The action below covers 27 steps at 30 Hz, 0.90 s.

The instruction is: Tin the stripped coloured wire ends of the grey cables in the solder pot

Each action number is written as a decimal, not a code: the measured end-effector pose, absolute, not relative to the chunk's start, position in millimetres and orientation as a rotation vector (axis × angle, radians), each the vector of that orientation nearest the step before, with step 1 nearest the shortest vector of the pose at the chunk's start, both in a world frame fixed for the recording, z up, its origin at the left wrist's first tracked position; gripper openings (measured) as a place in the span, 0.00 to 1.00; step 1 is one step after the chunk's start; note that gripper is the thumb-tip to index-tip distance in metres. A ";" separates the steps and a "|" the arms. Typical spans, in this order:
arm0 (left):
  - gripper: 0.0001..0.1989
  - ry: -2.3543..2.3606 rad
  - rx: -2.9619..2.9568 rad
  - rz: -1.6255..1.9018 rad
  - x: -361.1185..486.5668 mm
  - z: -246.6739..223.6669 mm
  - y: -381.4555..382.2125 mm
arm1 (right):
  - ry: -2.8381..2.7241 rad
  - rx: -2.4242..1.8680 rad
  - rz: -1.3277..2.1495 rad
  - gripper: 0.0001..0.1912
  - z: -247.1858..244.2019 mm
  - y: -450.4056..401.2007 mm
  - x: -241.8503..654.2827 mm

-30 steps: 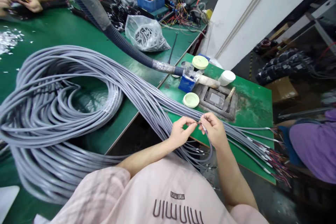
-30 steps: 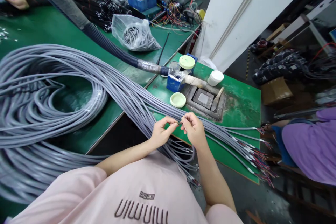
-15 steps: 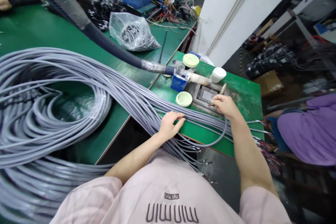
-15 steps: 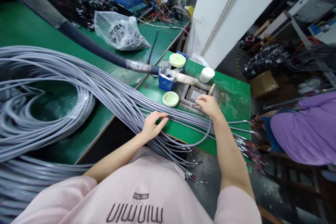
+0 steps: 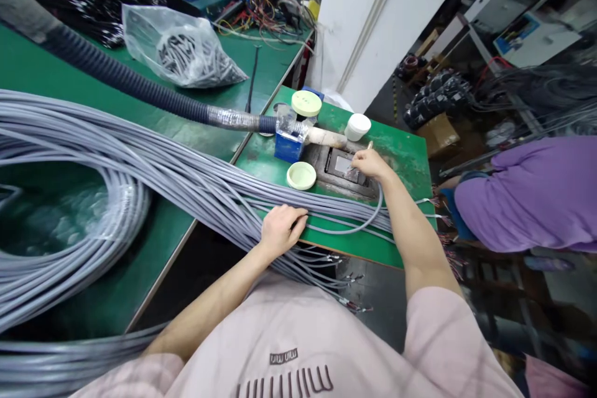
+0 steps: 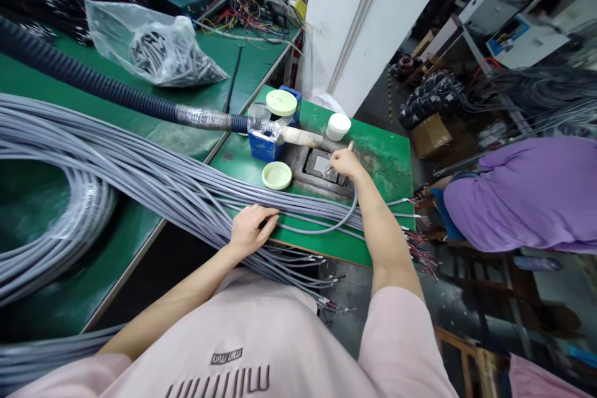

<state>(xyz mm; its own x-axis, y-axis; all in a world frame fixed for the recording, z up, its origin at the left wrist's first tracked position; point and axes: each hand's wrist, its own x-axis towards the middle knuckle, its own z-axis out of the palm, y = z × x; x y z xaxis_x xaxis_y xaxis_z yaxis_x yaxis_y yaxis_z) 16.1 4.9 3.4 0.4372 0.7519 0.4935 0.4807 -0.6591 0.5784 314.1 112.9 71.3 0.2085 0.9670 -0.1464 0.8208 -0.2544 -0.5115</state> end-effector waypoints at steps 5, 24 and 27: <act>0.10 1.053 2.358 1.069 16.0 2.2 4.9 | -1.801 -2.230 0.529 0.04 71.7 113.6 314.3; 0.07 0.975 2.420 1.180 14.9 1.5 5.3 | -1.948 -2.477 0.463 0.07 66.4 125.7 312.2; 0.06 0.969 2.429 1.201 15.1 1.9 5.2 | -1.915 -2.473 0.475 0.06 66.6 125.6 311.8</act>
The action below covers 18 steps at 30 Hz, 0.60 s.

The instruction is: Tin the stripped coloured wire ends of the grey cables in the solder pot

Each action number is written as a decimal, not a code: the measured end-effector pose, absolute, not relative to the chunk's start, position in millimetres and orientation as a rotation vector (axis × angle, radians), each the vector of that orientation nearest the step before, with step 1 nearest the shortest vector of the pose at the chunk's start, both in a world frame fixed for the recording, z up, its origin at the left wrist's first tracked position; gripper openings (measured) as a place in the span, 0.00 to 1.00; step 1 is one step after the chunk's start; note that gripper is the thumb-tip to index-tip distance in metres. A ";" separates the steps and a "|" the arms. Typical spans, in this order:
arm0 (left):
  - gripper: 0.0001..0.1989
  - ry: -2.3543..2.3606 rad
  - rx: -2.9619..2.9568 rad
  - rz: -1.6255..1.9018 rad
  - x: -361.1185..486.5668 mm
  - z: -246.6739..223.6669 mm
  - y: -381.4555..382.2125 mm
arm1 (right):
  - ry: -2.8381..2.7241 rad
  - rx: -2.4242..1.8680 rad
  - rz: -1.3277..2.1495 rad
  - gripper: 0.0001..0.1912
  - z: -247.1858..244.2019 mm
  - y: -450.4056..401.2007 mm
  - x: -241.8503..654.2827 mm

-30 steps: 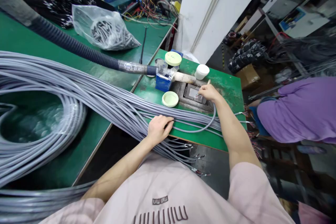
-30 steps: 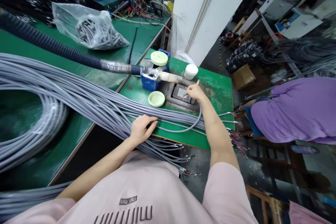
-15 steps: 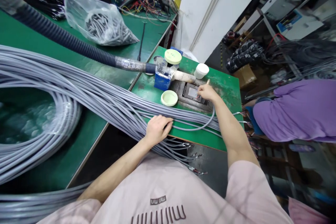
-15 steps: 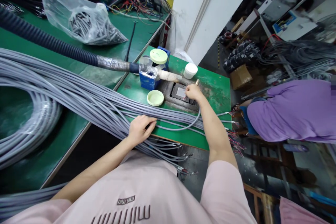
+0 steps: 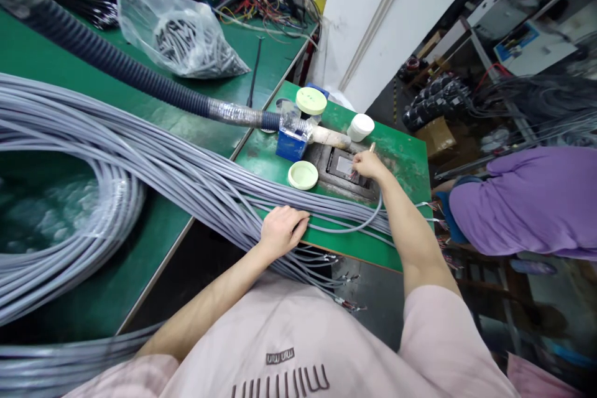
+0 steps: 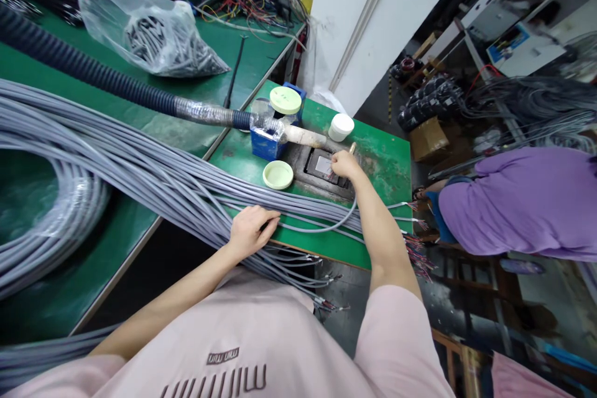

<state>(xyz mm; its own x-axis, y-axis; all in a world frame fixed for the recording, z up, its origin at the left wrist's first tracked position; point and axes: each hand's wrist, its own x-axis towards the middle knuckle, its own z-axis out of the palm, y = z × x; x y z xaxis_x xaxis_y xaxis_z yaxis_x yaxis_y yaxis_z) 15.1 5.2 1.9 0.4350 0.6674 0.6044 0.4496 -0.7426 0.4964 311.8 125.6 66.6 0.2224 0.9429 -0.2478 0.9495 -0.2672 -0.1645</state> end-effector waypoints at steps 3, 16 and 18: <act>0.07 0.969 2.433 1.198 15.2 1.6 5.0 | 1.900 2.493 -0.489 0.04 70.0 124.8 311.5; 0.08 0.973 2.351 1.135 15.1 5.7 6.6 | 2.006 3.365 -1.482 0.12 134.7 -80.1 303.1; 0.09 0.965 2.373 1.065 17.3 6.2 6.5 | 1.715 3.506 -1.431 0.12 122.6 -138.3 309.5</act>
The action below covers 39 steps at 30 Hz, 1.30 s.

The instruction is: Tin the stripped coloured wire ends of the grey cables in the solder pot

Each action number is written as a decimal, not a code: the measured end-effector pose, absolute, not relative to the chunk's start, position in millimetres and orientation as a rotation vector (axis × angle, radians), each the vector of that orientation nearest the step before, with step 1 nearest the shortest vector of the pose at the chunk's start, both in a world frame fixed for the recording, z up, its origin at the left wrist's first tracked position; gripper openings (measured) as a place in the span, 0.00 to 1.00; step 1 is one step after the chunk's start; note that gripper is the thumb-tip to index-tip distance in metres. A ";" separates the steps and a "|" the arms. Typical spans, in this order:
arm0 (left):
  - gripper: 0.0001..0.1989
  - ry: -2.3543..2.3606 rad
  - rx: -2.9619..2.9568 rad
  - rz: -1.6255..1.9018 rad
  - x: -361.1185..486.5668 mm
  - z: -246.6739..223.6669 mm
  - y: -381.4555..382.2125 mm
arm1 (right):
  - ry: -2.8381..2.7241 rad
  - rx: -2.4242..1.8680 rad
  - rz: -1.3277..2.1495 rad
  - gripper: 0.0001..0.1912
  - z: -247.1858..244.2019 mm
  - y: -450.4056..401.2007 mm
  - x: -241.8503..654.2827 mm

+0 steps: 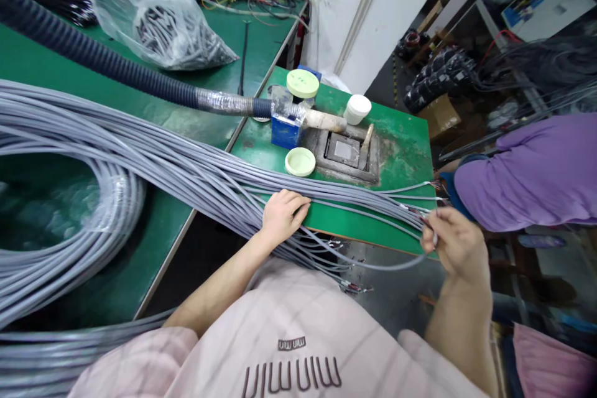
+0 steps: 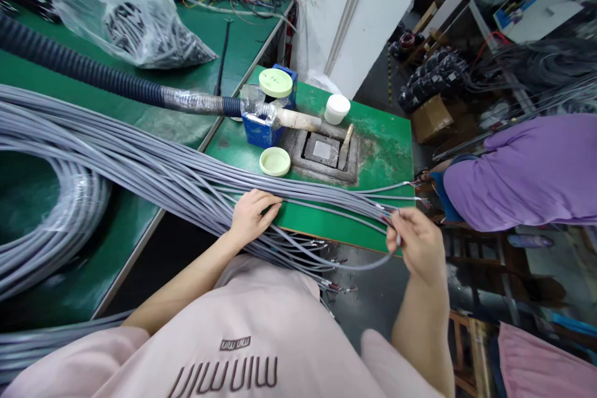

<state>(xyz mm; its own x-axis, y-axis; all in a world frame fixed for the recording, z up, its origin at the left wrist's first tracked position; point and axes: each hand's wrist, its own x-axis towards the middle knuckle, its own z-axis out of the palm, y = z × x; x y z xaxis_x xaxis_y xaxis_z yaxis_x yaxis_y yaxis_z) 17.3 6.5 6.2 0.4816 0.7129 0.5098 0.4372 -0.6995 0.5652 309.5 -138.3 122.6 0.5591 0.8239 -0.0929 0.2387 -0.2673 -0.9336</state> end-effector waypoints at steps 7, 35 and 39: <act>0.13 0.995 2.607 0.673 44.0 13.3 -1.6 | -0.765 -2.581 0.499 0.15 41.6 -242.7 304.9; 0.13 0.616 1.651 0.752 17.6 60.5 -31.4 | -1.065 -1.682 0.672 0.12 96.7 -145.9 200.5; 0.15 0.635 1.364 0.788 16.3 69.0 -31.6 | -1.416 -1.649 1.007 0.14 85.6 -129.1 173.5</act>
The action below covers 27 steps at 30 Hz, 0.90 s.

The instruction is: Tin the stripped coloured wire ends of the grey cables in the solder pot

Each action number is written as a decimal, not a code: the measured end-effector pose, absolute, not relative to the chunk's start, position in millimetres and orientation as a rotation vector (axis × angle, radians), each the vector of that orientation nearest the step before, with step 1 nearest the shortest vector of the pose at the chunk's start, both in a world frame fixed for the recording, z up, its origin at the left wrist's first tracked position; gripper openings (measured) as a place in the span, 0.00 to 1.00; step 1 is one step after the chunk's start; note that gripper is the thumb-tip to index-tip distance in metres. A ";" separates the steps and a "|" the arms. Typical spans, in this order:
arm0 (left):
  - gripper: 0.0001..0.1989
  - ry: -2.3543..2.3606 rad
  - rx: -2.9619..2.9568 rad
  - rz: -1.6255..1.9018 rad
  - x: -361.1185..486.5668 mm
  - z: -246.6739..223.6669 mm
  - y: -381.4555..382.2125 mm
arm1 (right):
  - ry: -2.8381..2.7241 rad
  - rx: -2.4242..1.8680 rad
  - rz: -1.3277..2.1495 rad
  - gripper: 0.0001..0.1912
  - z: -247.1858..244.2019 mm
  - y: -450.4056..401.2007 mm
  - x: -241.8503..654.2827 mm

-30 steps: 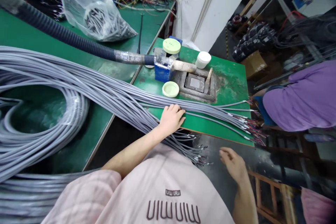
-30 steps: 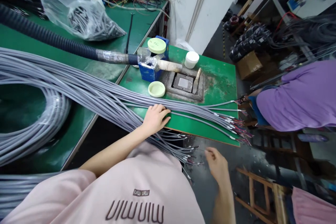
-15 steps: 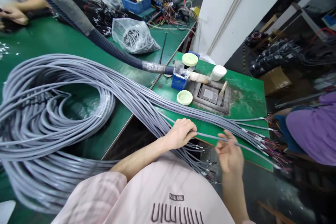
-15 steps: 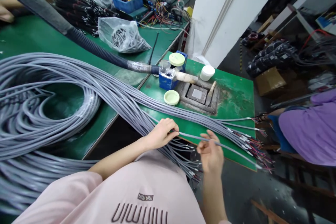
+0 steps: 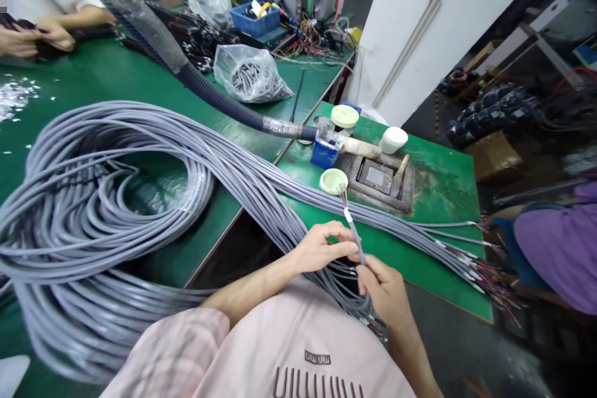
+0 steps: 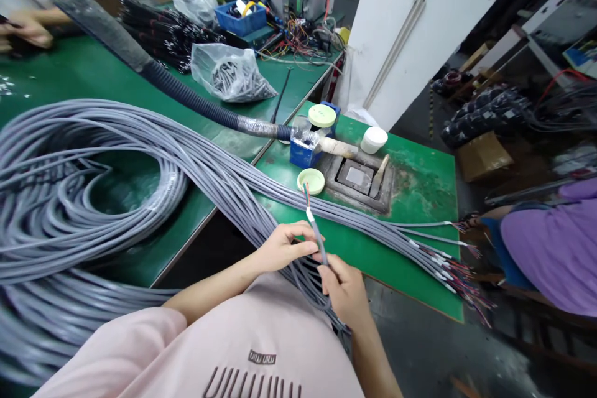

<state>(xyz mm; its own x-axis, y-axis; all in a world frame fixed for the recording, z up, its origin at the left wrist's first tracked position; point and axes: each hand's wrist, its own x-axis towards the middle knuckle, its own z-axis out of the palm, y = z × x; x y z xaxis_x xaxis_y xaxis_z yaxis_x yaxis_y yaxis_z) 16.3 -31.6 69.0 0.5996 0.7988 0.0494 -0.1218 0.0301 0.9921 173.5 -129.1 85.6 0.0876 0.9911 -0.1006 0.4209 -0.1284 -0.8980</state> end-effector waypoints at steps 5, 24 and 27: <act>0.18 0.753 1.064 0.845 15.2 68.8 -29.6 | -1.522 -1.581 1.170 0.16 84.4 -121.8 169.1; 0.16 0.682 0.912 0.810 20.7 68.7 -24.5 | -1.063 -1.200 1.469 0.21 46.6 -105.2 173.4; 0.17 0.720 0.852 0.838 21.8 68.8 -21.4 | -0.937 -1.146 1.563 0.22 43.5 -102.4 171.3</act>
<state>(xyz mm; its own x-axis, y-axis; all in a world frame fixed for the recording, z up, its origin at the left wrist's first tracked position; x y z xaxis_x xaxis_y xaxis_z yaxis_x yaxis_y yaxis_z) 21.8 -21.4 68.8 0.4823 0.8515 -0.2057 -0.3315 0.3947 0.8569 171.3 -102.4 43.5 -0.1108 0.9655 -0.2355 -0.2476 -0.2563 -0.9343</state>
